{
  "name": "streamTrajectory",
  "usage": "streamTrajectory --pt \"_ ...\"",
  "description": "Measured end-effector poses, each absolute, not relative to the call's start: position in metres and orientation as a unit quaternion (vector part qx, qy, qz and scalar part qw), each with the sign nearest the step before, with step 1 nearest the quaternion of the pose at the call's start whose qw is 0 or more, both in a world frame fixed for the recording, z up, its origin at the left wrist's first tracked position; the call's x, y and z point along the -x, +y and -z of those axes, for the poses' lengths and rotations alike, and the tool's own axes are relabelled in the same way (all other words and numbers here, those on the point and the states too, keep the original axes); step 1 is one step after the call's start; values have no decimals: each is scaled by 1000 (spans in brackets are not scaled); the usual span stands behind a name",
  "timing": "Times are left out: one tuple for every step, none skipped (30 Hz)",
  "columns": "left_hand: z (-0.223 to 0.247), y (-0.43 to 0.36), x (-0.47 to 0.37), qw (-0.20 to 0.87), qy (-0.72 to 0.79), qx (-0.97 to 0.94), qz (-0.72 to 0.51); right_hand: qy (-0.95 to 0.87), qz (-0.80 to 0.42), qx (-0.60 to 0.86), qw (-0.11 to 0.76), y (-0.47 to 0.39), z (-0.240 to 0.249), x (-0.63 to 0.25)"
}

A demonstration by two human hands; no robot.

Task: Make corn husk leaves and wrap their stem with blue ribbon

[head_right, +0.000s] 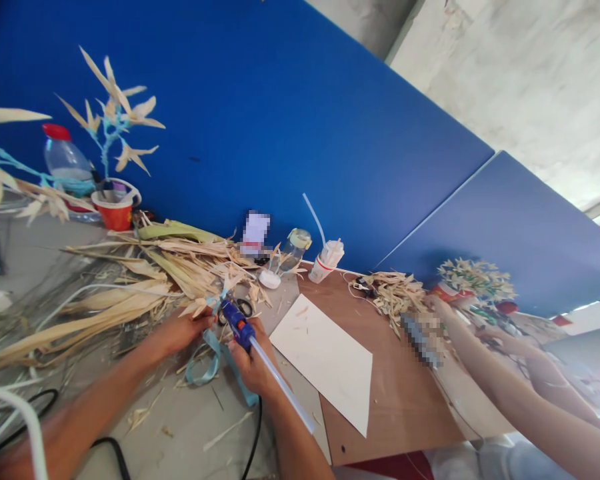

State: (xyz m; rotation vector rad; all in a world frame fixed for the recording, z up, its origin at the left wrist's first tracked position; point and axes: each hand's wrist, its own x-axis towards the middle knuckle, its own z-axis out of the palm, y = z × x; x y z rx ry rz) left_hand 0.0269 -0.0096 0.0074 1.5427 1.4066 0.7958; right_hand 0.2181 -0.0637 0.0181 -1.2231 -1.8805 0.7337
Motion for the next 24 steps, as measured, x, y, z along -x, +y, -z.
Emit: streamTrajectory --pt "-8 -10 -27 415 570 -632 -320 -740 -282 477 381 -64 -19 -218" --pt "-7 -10 -27 399 575 -638 -321 -742 -277 477 381 -64 -19 -218" --pt "-7 -10 -28 394 579 -636 -323 -743 -273 478 381 -64 -19 -218" --pt "-7 -10 -28 394 583 -631 -325 -742 -270 482 380 -64 -19 -218" --pt "-6 -10 -29 398 586 -625 -329 -740 -269 485 381 -64 -19 -218" --pt "-6 -11 -29 402 588 -619 -332 -738 -269 487 382 -63 -19 -217" --pt "-7 -11 -29 405 589 -613 -336 -736 -270 489 383 -63 -19 -217" --pt "-7 -11 -30 407 590 -609 -339 -735 -270 489 384 -63 -19 -217" --pt "-8 -11 -30 407 590 -608 -341 -735 -270 489 384 -62 -19 -216" --pt "-10 -12 -30 407 590 -608 -340 -737 -270 488 383 -62 -18 -216" --pt "-11 -12 -30 406 591 -610 -338 -739 -269 486 381 -62 -18 -217" --pt "-13 -12 -30 405 591 -613 -334 -742 -267 484 380 -62 -18 -217" --pt "-14 -13 -30 403 591 -616 -330 -743 -265 482 381 -63 -18 -218" --pt "-16 -13 -30 400 591 -620 -327 -744 -263 481 382 -63 -18 -218" --pt "-17 -14 -30 396 591 -623 -326 -744 -262 481 383 -64 -18 -219" --pt "-18 -14 -30 393 590 -627 -323 -741 -262 483 385 -65 -18 -220" --pt "-18 -14 -30 389 589 -631 -321 -737 -263 487 388 -65 -18 -220" --pt "-18 -14 -30 386 587 -636 -320 -732 -265 492 390 -66 -18 -220" --pt "-17 -13 -30 383 585 -639 -320 -728 -268 497 390 -66 -19 -220" --pt "-15 -13 -29 381 582 -642 -323 -725 -269 501 389 -66 -19 -219" --pt "-13 -11 -29 381 580 -642 -326 -724 -268 503 388 -66 -20 -219" --pt "-10 -10 -28 385 578 -640 -330 -725 -267 505 385 -66 -21 -218" --pt "-6 -9 -27 393 577 -634 -333 -727 -266 505 383 -66 -21 -218" --pt "-2 -7 -26 403 578 -625 -337 -728 -265 503 383 -66 -21 -218"
